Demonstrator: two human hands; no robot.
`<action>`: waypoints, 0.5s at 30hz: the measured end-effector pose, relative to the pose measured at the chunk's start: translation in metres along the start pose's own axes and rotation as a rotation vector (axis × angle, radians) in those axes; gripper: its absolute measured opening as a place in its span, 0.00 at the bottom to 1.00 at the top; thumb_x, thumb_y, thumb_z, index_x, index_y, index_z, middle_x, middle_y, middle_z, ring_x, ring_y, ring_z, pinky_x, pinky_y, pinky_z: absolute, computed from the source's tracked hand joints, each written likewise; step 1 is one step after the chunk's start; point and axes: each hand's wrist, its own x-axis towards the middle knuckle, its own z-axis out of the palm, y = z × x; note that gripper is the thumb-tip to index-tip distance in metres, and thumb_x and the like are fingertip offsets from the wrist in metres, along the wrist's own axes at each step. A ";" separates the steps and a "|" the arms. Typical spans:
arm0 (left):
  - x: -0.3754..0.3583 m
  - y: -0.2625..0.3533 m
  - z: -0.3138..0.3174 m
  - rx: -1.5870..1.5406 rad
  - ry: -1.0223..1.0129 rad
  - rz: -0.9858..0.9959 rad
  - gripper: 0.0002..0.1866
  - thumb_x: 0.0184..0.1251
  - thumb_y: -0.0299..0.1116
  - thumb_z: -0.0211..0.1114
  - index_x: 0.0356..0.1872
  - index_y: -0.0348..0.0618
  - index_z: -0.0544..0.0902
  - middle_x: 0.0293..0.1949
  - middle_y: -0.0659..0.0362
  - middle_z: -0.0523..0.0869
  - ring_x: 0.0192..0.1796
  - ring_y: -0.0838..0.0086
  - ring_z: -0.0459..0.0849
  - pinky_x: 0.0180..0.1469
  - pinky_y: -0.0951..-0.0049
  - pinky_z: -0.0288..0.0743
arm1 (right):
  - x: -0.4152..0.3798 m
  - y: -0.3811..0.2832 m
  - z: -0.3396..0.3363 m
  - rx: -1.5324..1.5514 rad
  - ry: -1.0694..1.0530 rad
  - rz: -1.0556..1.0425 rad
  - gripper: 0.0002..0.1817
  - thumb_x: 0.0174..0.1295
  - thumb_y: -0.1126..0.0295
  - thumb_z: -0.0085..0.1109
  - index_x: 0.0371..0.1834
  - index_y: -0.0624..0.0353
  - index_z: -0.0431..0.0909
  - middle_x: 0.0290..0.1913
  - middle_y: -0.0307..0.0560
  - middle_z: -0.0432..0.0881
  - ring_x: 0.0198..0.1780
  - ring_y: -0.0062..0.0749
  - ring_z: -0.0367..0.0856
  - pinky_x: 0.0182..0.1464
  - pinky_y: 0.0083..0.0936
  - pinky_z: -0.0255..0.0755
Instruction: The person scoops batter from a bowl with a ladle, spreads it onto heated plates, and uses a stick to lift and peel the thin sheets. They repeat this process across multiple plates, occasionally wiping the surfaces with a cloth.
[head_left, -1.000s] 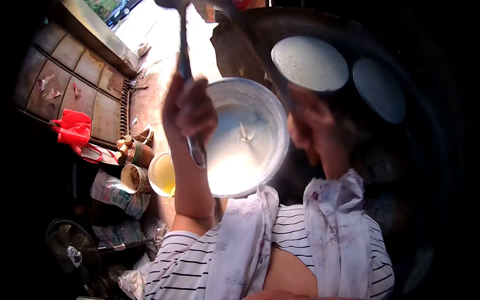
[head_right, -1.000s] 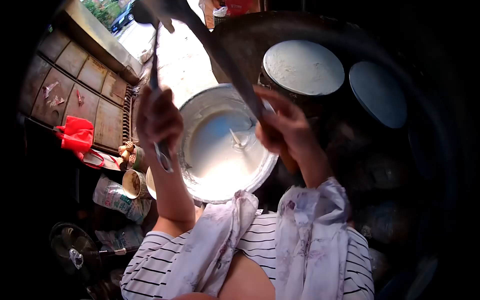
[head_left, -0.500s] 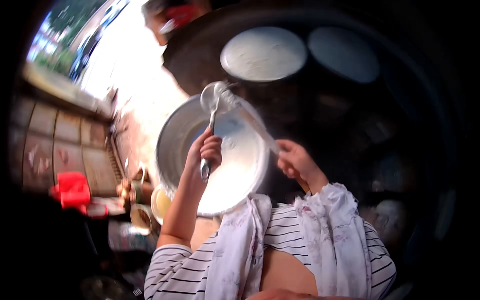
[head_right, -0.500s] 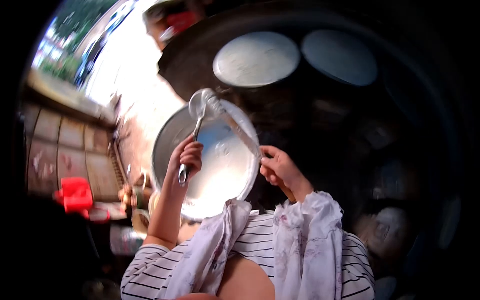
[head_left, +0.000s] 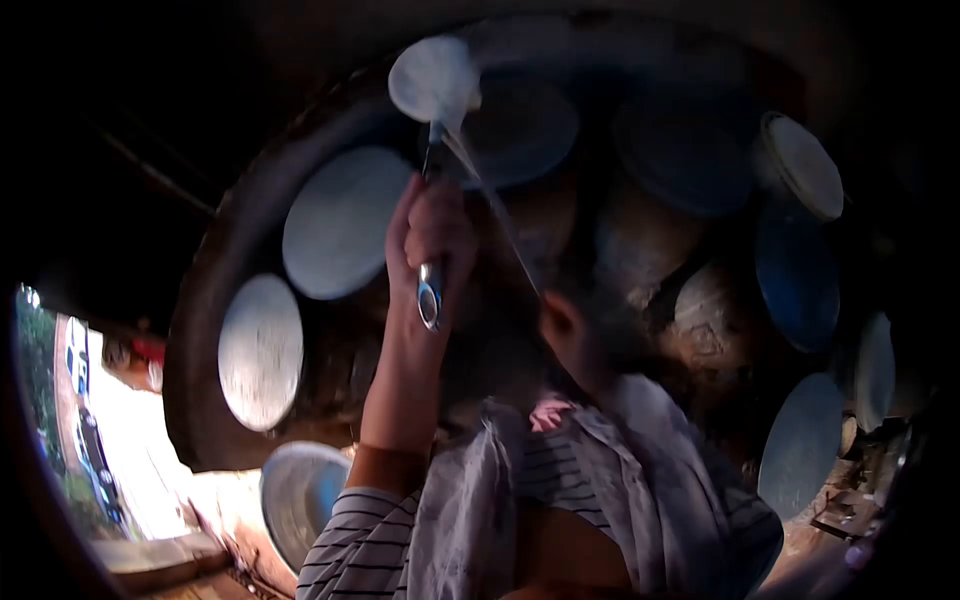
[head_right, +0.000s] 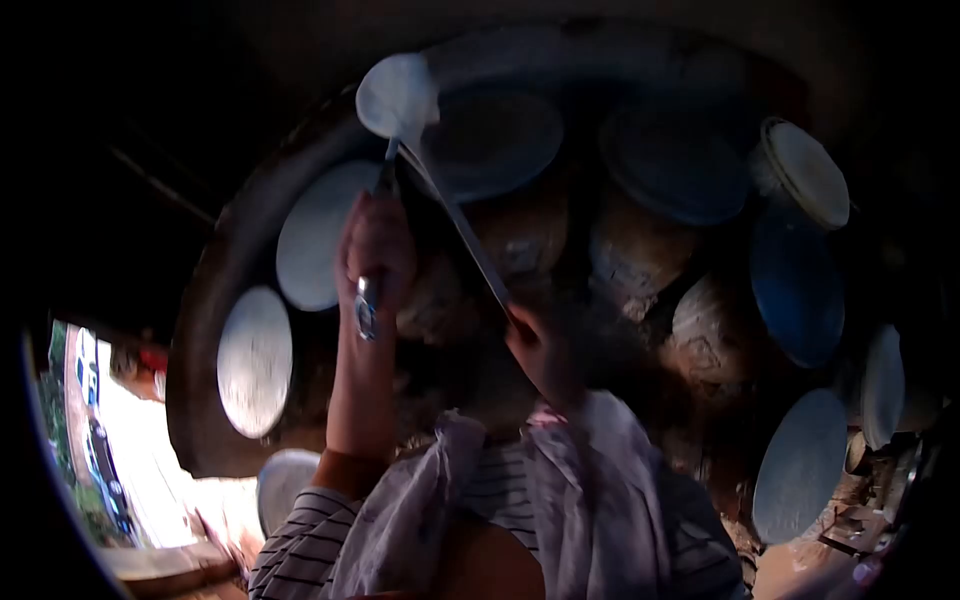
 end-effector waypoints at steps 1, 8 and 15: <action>0.030 0.021 -0.020 0.021 0.044 -0.008 0.15 0.74 0.36 0.47 0.24 0.47 0.64 0.12 0.69 0.62 0.09 0.85 0.62 0.11 0.84 0.60 | 0.020 -0.015 -0.043 -0.164 -0.123 0.059 0.24 0.54 0.82 0.59 0.56 0.58 0.75 0.48 0.48 0.82 0.50 0.32 0.81 0.51 0.26 0.74; 0.162 0.100 -0.100 0.127 0.430 -0.105 0.13 0.73 0.39 0.50 0.28 0.44 0.68 0.19 0.67 0.64 0.13 0.84 0.61 0.14 0.83 0.60 | 0.187 0.057 -0.086 0.273 0.224 0.663 0.26 0.51 0.82 0.57 0.58 0.58 0.75 0.46 0.42 0.79 0.31 0.21 0.76 0.27 0.18 0.71; 0.216 0.132 -0.140 0.862 0.811 0.023 0.14 0.72 0.33 0.53 0.56 0.61 0.69 0.21 0.68 0.64 0.16 0.87 0.61 0.15 0.86 0.56 | 0.209 0.097 -0.030 0.092 0.353 0.631 0.26 0.47 0.84 0.58 0.55 0.61 0.75 0.48 0.48 0.74 0.42 0.30 0.76 0.44 0.25 0.72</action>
